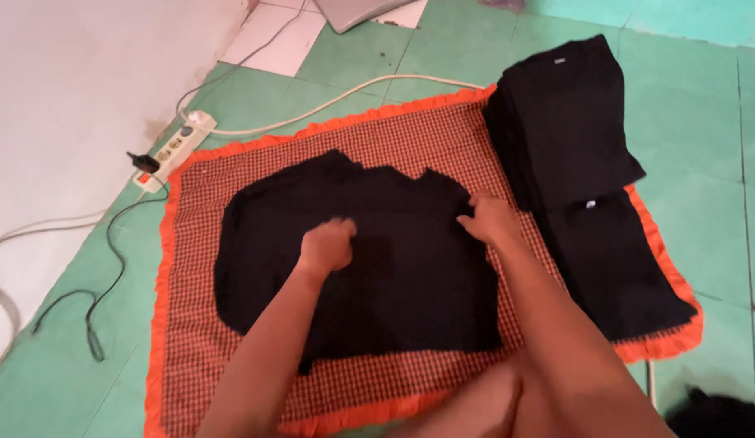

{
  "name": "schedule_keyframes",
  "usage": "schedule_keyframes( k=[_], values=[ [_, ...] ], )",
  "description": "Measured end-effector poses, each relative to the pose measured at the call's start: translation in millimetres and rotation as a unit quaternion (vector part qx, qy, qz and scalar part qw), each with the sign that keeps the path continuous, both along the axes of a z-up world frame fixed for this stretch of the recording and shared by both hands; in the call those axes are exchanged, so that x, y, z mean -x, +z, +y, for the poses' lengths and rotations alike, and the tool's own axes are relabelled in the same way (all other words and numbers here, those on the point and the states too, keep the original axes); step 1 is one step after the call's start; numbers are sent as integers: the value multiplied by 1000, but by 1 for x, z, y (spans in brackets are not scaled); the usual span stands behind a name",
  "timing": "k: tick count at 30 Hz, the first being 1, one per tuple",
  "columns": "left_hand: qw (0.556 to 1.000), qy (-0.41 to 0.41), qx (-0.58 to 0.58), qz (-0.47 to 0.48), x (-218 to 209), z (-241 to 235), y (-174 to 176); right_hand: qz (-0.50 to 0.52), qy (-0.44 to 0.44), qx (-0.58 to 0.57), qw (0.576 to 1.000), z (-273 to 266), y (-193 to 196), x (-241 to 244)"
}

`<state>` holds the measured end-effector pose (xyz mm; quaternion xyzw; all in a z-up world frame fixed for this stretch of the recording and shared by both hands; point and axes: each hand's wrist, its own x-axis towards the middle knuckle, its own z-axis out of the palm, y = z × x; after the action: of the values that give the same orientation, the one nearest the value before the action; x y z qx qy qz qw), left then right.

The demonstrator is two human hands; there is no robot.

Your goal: Folding black t-shirts into neat rectangles on a mat on the floor.

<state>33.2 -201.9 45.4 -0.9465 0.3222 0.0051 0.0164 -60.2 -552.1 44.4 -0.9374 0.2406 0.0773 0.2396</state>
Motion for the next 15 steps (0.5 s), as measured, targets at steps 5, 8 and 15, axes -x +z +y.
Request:
schedule_keyframes(
  k=[5,8,15],
  values=[
    [993,7,26,115,-93,-81,-11,-54,23,-36,998,3,3,-77],
    [994,-23,-5,111,-130,-106,-33,-38,42,-33,998,5,-2,-111],
    [991,-64,-35,116,-188,-114,-52,-74,69,-21,995,-39,-70,-150]
  ],
)
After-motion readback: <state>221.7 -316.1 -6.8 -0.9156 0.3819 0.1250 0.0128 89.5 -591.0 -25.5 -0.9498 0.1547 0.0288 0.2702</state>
